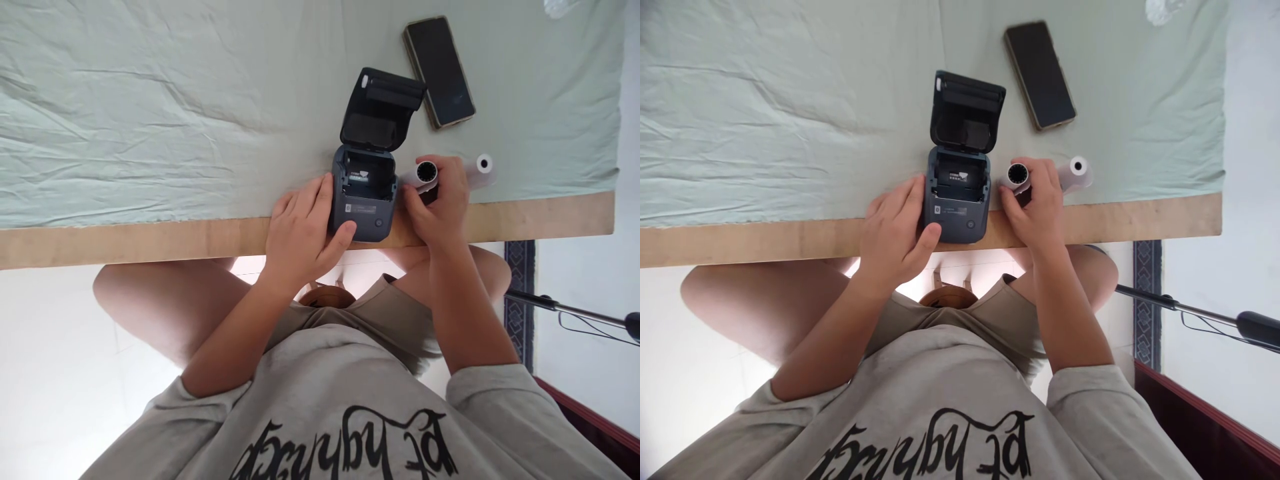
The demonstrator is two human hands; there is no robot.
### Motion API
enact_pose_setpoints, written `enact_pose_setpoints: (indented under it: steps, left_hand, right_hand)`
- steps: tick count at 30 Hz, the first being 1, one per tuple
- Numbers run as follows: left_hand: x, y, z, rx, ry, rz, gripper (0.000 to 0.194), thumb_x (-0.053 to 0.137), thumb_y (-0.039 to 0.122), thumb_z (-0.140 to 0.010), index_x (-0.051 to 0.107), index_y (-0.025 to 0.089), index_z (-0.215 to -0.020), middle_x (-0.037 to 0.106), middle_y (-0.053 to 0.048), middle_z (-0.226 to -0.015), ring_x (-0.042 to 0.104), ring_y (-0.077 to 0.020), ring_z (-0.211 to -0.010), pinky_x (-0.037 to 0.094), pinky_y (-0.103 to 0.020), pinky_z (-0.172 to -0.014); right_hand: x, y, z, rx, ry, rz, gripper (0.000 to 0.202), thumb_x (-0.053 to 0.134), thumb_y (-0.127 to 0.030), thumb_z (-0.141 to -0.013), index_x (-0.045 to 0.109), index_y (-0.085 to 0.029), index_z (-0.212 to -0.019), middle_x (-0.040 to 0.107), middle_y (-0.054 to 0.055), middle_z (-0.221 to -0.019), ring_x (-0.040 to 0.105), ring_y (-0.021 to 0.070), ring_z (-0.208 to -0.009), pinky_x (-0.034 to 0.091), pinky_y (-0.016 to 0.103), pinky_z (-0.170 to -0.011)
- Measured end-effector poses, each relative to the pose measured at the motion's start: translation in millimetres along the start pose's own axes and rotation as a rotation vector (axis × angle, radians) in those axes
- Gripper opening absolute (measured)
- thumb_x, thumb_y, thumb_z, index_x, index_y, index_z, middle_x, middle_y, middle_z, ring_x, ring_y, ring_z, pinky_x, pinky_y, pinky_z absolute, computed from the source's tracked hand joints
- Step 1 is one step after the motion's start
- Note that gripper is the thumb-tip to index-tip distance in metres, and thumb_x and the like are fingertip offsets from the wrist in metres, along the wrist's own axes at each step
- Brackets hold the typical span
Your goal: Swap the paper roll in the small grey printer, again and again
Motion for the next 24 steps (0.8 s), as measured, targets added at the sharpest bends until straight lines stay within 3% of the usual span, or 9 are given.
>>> enact_pose_setpoints:
  steps: [5, 8, 14, 19, 24]
  left_hand:
    - [1.2, -1.2, 0.3, -0.003, 0.003, 0.011, 0.084, 0.012, 0.066, -0.104, 0.044, 0.007, -0.154, 0.054, -0.023, -0.154, 0.055, -0.0372, -0.138, 0.038, -0.049, -0.114]
    - [2.1, -1.3, 0.7, -0.010, 0.004, 0.008, 0.081, 0.013, 0.066, -0.104, 0.044, 0.010, -0.155, 0.054, -0.021, -0.154, 0.055, -0.0365, -0.138, 0.037, -0.049, -0.115]
    - [2.5, -1.0, 0.8, -0.001, 0.008, 0.006, 0.082, 0.013, 0.065, -0.104, 0.044, 0.007, -0.154, 0.054, -0.023, -0.154, 0.055, -0.0363, -0.139, 0.038, -0.048, -0.114]
    - [3.0, -1.1, 0.3, -0.010, 0.006, 0.017, 0.081, 0.017, 0.064, -0.104, 0.044, 0.007, -0.155, 0.053, -0.023, -0.155, 0.053, -0.0377, -0.140, 0.038, -0.050, -0.115]
    - [2.3, -0.6, 0.3, -0.009, 0.003, 0.009, 0.082, 0.016, 0.063, -0.104, 0.044, 0.004, -0.154, 0.053, -0.024, -0.154, 0.055, -0.0377, -0.138, 0.038, -0.050, -0.115]
  right_hand:
    - [3.8, 9.5, 3.9, 0.070, 0.047, -0.096, 0.048, 0.063, -0.031, -0.081, 0.048, -0.030, -0.126, 0.064, 0.005, -0.118, 0.066, 0.0216, -0.094, 0.056, 0.044, -0.085]
    - [4.2, 11.6, 5.1, 0.067, 0.124, -0.146, 0.046, 0.062, -0.030, -0.079, 0.049, -0.030, -0.123, 0.065, 0.005, -0.113, 0.065, 0.0208, -0.090, 0.055, 0.042, -0.079]
    - [0.9, 9.2, 5.2, 0.052, 0.144, -0.093, 0.029, 0.058, -0.036, -0.085, 0.060, -0.029, -0.113, 0.067, 0.005, -0.107, 0.066, 0.0232, -0.095, 0.056, 0.048, -0.089]
    - [-2.6, 7.1, 4.0, -0.008, 0.135, -0.089, 0.032, 0.050, -0.039, -0.092, 0.062, -0.027, -0.118, 0.070, 0.007, -0.115, 0.067, 0.0252, -0.112, 0.051, 0.053, -0.105]
    - [0.6, 6.2, 4.4, -0.006, 0.131, -0.110, 0.035, 0.052, -0.031, -0.086, 0.056, -0.027, -0.121, 0.071, 0.007, -0.116, 0.069, 0.0236, -0.108, 0.057, 0.048, -0.095]
Point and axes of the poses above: each hand's wrist, its own z-axis away from the middle knuckle, its own x-axis out of the palm, y = z × x, the point moved 2 cm from there along -z, towards the middle knuckle
